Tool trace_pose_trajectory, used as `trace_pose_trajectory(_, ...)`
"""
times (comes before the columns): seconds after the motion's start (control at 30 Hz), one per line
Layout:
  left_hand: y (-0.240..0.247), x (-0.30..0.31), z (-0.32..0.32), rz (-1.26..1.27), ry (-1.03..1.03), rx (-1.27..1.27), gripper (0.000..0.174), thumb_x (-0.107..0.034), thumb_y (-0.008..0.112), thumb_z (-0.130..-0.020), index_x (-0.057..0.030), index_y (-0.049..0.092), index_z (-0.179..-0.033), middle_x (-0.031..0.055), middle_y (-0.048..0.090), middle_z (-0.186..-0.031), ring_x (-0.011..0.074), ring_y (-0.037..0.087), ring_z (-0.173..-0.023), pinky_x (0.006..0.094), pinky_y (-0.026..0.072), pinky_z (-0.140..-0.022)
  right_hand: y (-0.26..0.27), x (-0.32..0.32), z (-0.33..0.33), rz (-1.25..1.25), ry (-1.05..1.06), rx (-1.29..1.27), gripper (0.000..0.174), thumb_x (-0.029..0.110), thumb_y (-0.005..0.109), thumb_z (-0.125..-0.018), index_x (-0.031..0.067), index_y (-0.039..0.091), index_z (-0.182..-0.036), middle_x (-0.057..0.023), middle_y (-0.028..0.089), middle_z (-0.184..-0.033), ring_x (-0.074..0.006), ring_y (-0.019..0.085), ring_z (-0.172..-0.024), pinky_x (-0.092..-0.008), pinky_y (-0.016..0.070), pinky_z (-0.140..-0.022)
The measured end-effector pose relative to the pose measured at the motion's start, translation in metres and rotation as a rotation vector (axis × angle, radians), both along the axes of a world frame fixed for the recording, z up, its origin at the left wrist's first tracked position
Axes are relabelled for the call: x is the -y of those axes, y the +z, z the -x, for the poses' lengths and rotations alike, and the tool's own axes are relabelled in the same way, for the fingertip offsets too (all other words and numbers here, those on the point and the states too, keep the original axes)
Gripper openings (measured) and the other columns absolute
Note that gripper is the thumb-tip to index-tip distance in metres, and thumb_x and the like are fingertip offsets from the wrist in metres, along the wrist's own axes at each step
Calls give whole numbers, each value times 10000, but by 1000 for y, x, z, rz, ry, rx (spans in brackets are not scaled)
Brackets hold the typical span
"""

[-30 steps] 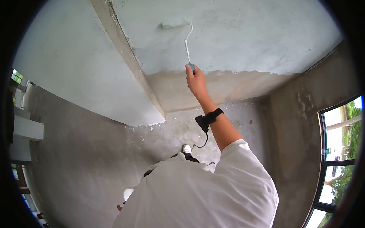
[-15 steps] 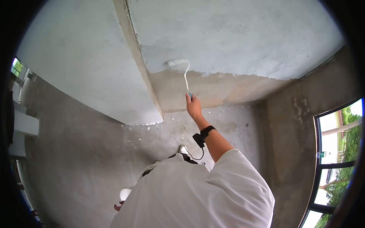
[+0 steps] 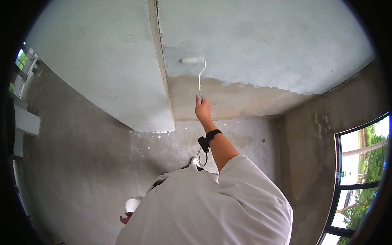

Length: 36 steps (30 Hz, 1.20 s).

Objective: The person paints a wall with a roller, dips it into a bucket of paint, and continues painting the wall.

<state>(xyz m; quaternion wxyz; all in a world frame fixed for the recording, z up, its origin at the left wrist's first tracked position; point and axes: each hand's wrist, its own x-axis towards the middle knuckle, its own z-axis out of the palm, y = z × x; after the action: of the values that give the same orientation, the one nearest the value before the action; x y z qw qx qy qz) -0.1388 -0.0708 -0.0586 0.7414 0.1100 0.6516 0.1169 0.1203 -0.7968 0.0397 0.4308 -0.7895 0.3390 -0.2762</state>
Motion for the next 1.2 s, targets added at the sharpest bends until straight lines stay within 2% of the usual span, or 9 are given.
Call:
trace_pose_trajectory(0.13,-11,-8,4,0,23,-19,498,-607,617,-793,-122,504,-816,-25,492,-666,127,497,-596,304,392,-612,-21,-5,13,-78,-18,-88,462,380,497,-1019,-27,559,-812,-157,549,-658,-240,506,-633,-423,426,-621)
trace_pose_trajectory(0.2,-14,-12,4,-12,15,-38,497,-608,619,-791,-126,502,-816,-28,493,-665,125,497,-596,306,392,-612,28,-5,8,61,12,-35,443,368,493,-1021,-26,553,-828,-167,542,-657,-255,495,-618,-423,425,-618)
trace_pose_trajectory(0.27,-5,-12,9,44,-51,11,503,-618,617,-790,-130,494,-812,-31,493,-661,126,499,-597,303,392,-611,88,-2,-6,79,65,-87,453,395,487,-1013,-35,594,-919,-277,634,-826,-461,608,-810,-493,475,-726)
trace_pose_trajectory(0.37,-1,-19,9,-7,-58,14,513,-624,619,-785,-130,489,-826,-34,493,-662,118,504,-588,294,396,-622,152,-8,-24,69,113,49,445,387,488,-1016,-34,580,-904,-284,629,-822,-477,597,-805,-499,470,-708)
trace_pose_trajectory(0.5,-3,-14,-3,-295,3,-32,533,-621,625,-782,-115,482,-870,-24,507,-688,112,508,-573,284,397,-618,96,-9,-9,90,13,-53,456,404,501,-1006,-36,597,-933,-284,636,-825,-485,602,-811,-496,472,-707)
trace_pose_trajectory(0.6,-25,-41,5,-136,-53,29,548,-619,627,-783,-104,473,-887,-16,513,-702,116,503,-566,283,397,-602,8,5,26,119,21,-129,456,415,530,-989,-30,620,-944,-270,647,-820,-471,608,-796,-494,472,-710)
trace_pose_trajectory(0.73,-8,-28,8,-109,26,18,523,-607,620,-799,-107,473,-840,-19,501,-696,124,497,-577,284,397,-599,-3,49,80,69,97,-290,437,401,559,-973,-28,620,-914,-272,643,-810,-465,613,-806,-485,474,-709)
trace_pose_trajectory(0.93,5,-19,-9,3,0,-3,520,-629,595,-804,-120,487,-780,-18,506,-667,126,493,-578,297,353,-601,106,102,117,444,249,-409,388,384,569,-966,7,614,-887,-271,640,-807,-476,613,-790,-533,470,-686)
trace_pose_trajectory(1.2,-31,2,-12,38,-64,-25,494,-616,565,-826,-133,470,-780,-35,484,-625,120,477,-566,310,350,-616,273,110,46,1082,326,-688,334,402,540,-980,73,570,-935,-195,677,-771,-418,659,-744,-527,523,-662)
